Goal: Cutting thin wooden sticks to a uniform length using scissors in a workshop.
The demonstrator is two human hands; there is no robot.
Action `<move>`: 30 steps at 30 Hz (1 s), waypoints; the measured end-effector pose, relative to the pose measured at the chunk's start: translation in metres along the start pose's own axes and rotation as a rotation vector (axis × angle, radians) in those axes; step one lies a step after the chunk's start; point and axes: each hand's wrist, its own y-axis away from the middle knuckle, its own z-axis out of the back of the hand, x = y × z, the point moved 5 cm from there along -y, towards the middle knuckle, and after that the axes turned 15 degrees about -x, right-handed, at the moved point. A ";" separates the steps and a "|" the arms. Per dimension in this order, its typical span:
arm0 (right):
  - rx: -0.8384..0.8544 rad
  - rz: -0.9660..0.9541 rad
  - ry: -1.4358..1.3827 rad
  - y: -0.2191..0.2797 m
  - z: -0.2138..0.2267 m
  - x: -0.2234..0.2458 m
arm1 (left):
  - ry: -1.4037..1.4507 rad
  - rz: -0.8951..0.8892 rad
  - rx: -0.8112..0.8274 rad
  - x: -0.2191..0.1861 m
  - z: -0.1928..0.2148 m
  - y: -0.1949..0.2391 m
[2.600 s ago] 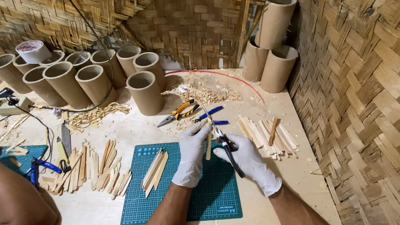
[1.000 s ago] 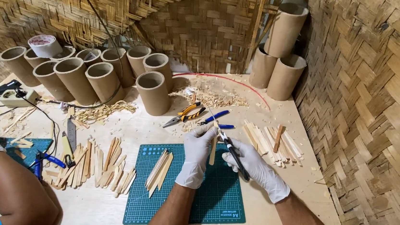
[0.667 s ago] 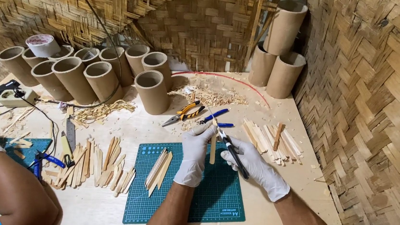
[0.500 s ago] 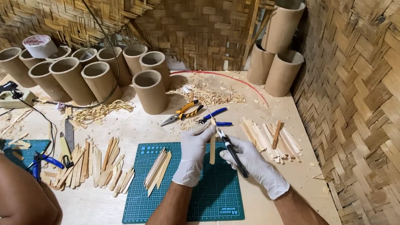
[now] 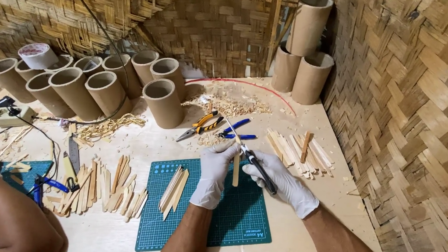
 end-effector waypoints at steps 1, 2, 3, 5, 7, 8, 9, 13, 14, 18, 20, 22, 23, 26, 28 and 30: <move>-0.004 -0.001 -0.002 -0.004 0.002 -0.003 | -0.003 0.002 0.003 -0.003 0.000 0.004; 0.002 0.001 -0.009 -0.007 0.004 -0.007 | -0.010 0.005 -0.005 -0.007 0.001 0.007; 0.008 0.002 -0.015 -0.010 0.005 -0.010 | -0.017 0.009 -0.012 -0.010 0.001 0.010; 0.006 0.001 -0.018 -0.012 0.007 -0.014 | -0.026 0.004 -0.014 -0.010 0.000 0.011; 0.011 0.000 -0.020 -0.009 0.005 -0.010 | -0.033 -0.005 -0.020 -0.010 0.001 0.010; 0.007 -0.007 -0.017 -0.005 0.003 -0.006 | -0.033 -0.003 -0.026 -0.009 0.003 0.010; 0.000 -0.013 -0.015 -0.001 0.002 -0.001 | -0.033 0.000 -0.030 -0.007 0.003 0.009; 0.004 -0.012 -0.041 -0.010 0.004 -0.014 | -0.027 -0.009 -0.030 -0.007 0.003 0.008; -0.008 -0.007 -0.043 -0.011 0.005 -0.018 | -0.020 -0.007 -0.033 -0.008 0.003 0.009; -0.026 -0.026 -0.030 -0.010 0.006 -0.016 | -0.042 -0.026 -0.030 -0.009 0.005 0.006; -0.024 -0.025 -0.031 -0.016 0.009 -0.027 | -0.042 -0.013 -0.031 -0.007 0.005 0.006; -0.019 -0.023 -0.027 -0.020 0.010 -0.032 | -0.037 0.000 -0.035 -0.006 0.004 0.006; -0.020 -0.025 -0.022 -0.021 0.010 -0.032 | -0.031 0.001 -0.036 -0.007 0.003 0.006; -0.022 -0.020 -0.028 -0.026 0.011 -0.038 | -0.020 0.009 -0.036 -0.010 0.002 0.008; -0.014 -0.017 -0.033 -0.031 0.011 -0.040 | -0.013 0.017 -0.045 -0.009 0.004 0.004; -0.014 -0.018 -0.040 -0.031 0.012 -0.043 | -0.007 0.016 -0.055 -0.001 0.007 -0.001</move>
